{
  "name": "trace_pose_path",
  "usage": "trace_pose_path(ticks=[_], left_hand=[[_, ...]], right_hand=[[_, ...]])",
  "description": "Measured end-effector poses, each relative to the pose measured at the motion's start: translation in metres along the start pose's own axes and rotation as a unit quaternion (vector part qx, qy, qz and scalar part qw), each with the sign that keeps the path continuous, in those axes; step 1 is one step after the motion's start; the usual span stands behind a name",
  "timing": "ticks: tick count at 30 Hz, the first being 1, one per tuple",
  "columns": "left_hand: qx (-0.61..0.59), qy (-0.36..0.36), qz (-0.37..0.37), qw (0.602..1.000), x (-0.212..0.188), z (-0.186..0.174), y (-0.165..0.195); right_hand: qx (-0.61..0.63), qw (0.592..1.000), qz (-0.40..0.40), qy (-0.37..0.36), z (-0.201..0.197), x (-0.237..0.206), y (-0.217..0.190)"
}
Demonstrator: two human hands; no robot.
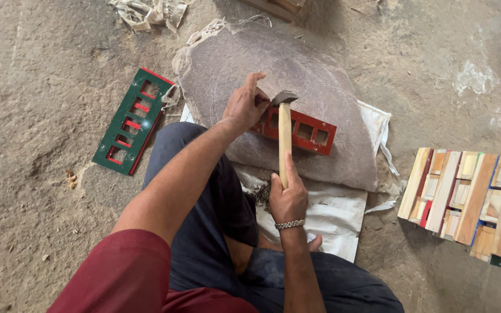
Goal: The person sits on the floor and uses a hammer to drive nails into red and green rectangular frames placed on a cushion. They repeatedly pick up frames, hammer nails into them, and stack the finished frames on a pile to the right.
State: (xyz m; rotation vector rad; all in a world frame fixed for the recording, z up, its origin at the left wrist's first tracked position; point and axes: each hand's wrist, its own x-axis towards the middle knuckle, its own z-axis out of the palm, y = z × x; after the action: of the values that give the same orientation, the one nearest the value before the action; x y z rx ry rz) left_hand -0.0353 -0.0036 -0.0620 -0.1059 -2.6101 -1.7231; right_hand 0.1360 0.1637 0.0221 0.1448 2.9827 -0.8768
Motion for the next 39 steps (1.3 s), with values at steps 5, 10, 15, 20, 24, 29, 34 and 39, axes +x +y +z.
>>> trace_pose_path(ticks=[5, 10, 15, 20, 24, 29, 34, 39], left_hand=[[-0.020, -0.009, -0.021, 1.000, 0.001, 0.002, -0.002], [-0.049, 0.064, 0.054, 0.995, -0.006, 0.005, -0.009], [-0.039, 0.078, 0.077, 0.993, -0.004, 0.009, -0.012], [-0.053, 0.066, 0.032, 0.996, -0.003, 0.009, -0.010], [-0.043, 0.074, 0.056, 0.995, -0.003, 0.011, -0.013], [-0.033, 0.093, 0.080, 0.992, -0.003, 0.018, -0.021], [-0.021, 0.072, 0.073, 0.995, 0.001, 0.017, -0.021], [-0.028, 0.034, 0.028, 0.999, -0.005, 0.003, 0.006]], right_hand=[[0.077, 0.993, 0.091, -0.022, -0.020, 0.003, -0.018], [0.251, 0.948, -0.131, 0.147, -0.087, 0.009, -0.044], [0.310, 0.835, -0.230, 0.391, -0.116, -0.001, -0.052], [0.001, 0.874, -0.311, 0.373, -0.011, 0.010, -0.041], [0.038, 0.992, 0.121, 0.028, 0.011, 0.009, 0.006], [0.106, 0.958, -0.134, 0.231, 0.014, -0.003, 0.027], [-0.063, 0.996, 0.037, 0.047, 0.036, -0.008, 0.023], [0.111, 0.985, 0.102, 0.089, 0.005, -0.035, 0.041]])
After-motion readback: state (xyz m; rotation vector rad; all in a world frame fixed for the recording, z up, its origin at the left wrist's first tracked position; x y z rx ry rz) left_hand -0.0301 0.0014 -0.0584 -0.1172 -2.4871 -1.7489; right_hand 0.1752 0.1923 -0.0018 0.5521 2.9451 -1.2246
